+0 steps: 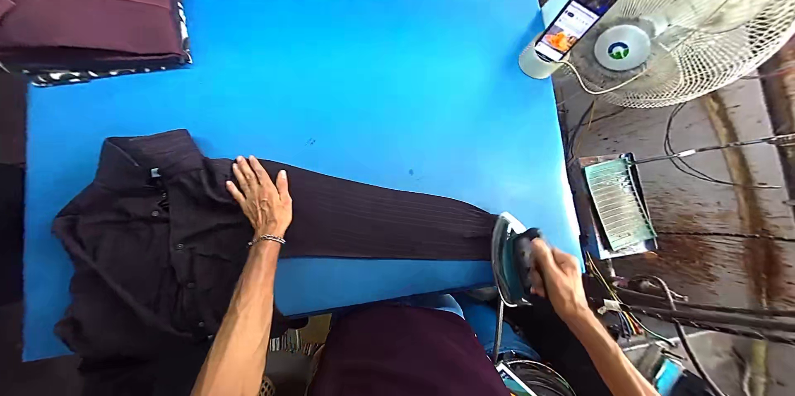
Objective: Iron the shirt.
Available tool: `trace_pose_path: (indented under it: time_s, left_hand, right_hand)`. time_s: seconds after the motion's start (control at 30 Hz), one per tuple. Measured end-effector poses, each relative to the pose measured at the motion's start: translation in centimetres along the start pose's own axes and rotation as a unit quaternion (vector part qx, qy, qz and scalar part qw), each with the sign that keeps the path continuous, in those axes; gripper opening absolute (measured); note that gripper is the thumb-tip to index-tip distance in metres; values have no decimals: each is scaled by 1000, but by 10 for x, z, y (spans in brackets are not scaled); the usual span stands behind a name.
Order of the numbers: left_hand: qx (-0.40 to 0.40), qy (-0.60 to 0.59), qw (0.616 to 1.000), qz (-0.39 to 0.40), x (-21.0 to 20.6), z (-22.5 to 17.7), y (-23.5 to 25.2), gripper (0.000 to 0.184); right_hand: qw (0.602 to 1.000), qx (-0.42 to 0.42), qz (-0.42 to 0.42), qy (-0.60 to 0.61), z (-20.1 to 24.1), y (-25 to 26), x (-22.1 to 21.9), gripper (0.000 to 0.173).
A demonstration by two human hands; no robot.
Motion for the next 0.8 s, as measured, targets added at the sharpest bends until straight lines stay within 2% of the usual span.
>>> trace_pose_path:
  time_s: [0.03, 0.1, 0.13, 0.2, 0.27, 0.37, 0.43, 0.5, 0.6, 0.7, 0.8]
  left_hand:
    - [2, 8, 1000, 1, -2, 5, 3, 80]
    - [-4, 22, 1000, -5, -4, 9, 8, 80]
    - [-8, 28, 1000, -6, -6, 11, 10, 79]
    - [-13, 38, 999, -4, -10, 15, 16, 79]
    - [-10, 45, 999, -4, -12, 19, 23, 79]
    - [-8, 47, 999, -6, -11, 18, 29, 79]
    - [-3, 46, 999, -6, -11, 17, 29, 79]
    - [0, 44, 999, -7, -11, 16, 30, 78]
    - [-5, 40, 999, -10, -13, 18, 29, 77]
    - [-16, 41, 999, -9, -13, 23, 31, 78]
    - [-28, 40, 999, -4, -12, 24, 32, 79]
  right_hand:
    - [993, 38, 70, -81, -4, -5, -3, 55]
    - [946, 141, 160, -243, -2, -7, -17, 58]
    - [924, 182, 174, -288, 2, -4, -25, 60]
    - [906, 221, 162, -323, 16, 9, -32, 60]
    - [917, 212, 121, -315, 30, 27, -33, 60]
    - [973, 93, 48, -208, 34, 47, -21, 64]
    - [985, 65, 52, -154, 29, 49, -20, 63]
    - [972, 93, 120, -181, 36, 47, -35, 58]
    - [931, 138, 185, -281, 63, 54, -89, 61]
    - [923, 162, 167, -306, 92, 75, -124, 64]
    - [938, 131, 125, -297, 93, 86, -102, 65]
Point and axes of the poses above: each hand's wrist, its own y-axis towards the middle knuckle, its own x-axis out of the back of the hand, z = x × y, the point moved 3 cm from there along y, towards the middle knuckle, and after that the axes turned 12 degrees about y, right-handed, at the moved point
